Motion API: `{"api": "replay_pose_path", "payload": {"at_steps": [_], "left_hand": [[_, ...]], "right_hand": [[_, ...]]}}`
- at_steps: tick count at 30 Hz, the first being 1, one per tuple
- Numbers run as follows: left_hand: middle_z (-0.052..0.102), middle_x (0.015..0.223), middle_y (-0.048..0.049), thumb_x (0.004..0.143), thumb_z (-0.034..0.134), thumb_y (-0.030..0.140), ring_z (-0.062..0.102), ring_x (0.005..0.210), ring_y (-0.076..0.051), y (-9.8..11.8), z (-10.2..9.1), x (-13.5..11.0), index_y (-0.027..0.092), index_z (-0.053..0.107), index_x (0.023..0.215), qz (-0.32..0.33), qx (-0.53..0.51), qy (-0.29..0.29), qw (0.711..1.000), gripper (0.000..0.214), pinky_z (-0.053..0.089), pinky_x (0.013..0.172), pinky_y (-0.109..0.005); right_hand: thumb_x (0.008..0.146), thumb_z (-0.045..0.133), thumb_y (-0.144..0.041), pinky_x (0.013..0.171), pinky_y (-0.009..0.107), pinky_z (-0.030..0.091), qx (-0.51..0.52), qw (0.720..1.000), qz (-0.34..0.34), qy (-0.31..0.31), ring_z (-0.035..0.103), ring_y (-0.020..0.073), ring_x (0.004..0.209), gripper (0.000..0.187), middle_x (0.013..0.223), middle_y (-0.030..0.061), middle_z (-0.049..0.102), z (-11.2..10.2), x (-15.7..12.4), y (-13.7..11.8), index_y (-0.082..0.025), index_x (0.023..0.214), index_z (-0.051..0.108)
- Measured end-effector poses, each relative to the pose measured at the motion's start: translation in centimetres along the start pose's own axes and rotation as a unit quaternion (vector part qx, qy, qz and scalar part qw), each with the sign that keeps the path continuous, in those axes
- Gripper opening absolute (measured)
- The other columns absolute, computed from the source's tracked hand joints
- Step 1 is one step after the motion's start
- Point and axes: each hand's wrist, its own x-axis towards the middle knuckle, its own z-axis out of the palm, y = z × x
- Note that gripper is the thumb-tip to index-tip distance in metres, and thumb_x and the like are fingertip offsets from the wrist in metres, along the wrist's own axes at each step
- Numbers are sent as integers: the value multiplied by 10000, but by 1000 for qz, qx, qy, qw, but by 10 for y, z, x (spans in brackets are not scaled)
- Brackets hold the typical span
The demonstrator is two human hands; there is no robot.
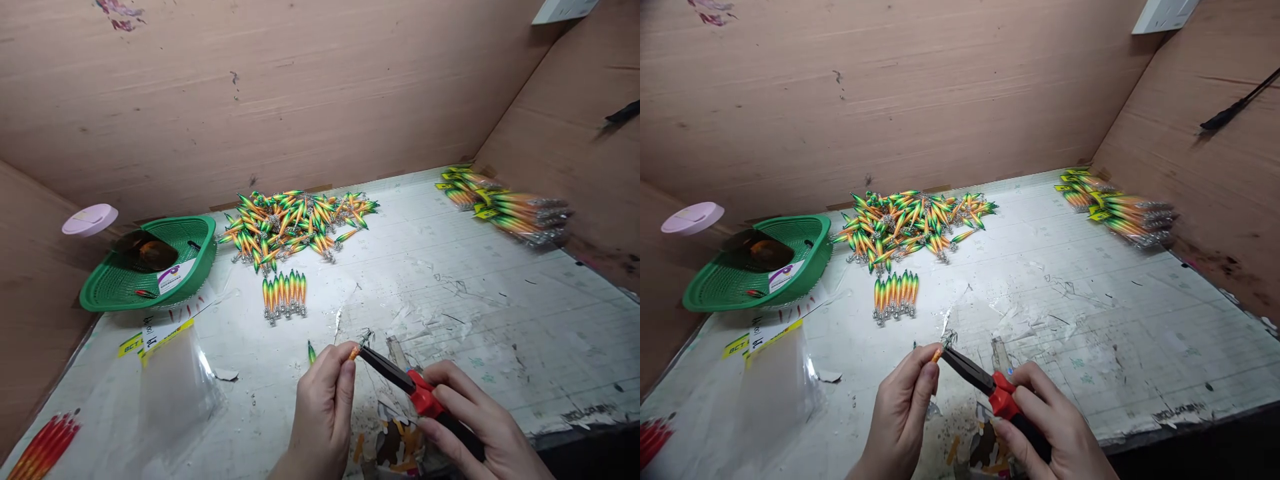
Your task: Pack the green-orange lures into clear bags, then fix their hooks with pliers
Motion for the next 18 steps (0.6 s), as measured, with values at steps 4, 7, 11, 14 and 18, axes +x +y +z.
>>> {"api": "replay_pose_path", "payload": {"at_steps": [4, 7, 11, 14, 18], "left_hand": [[637, 817, -47, 969, 421, 166, 605, 719, -143, -1, -1, 1, 182, 644, 1129, 88, 45, 13, 995, 275, 486, 648, -219], [629, 796, -46, 954, 422, 121, 606, 703, -147, -4, 1, 0, 179, 630, 1146, 121, 73, 29, 990, 288, 507, 655, -223], [632, 801, -57, 948, 416, 104, 616, 708, -164, -7, 5, -3, 184, 612, 1174, 142, 104, 40, 983, 310, 520, 650, -242], [632, 779, -59, 943, 415, 95, 619, 695, -170, -7, 5, -3, 182, 604, 1170, 164, 122, 45, 978, 309, 520, 627, -248], [651, 783, -66, 939, 415, 89, 623, 689, -171, -10, 6, -1, 179, 598, 1160, 170, 122, 42, 977, 301, 516, 613, -249]], "right_hand": [[935, 514, -291, 732, 186, 545, 1, 1000, -12, -18, 626, 153, 841, 164, 906, 47, 577, -4, 2, 0, -224, 810, 598], [923, 528, -253, 734, 179, 548, -32, 998, -40, -48, 626, 149, 842, 129, 903, 43, 580, -10, 5, 1, -226, 811, 587], [914, 529, -224, 734, 187, 560, -57, 994, -62, -70, 643, 154, 836, 96, 900, 44, 611, -17, 8, 1, -229, 850, 601], [897, 547, -224, 727, 211, 572, -70, 992, -71, -71, 661, 170, 814, 93, 867, 45, 639, -19, 7, 2, -236, 837, 617], [895, 559, -290, 667, 254, 578, -66, 995, -64, -38, 679, 215, 803, 136, 794, 53, 653, -15, 3, 7, -256, 796, 645]]}}
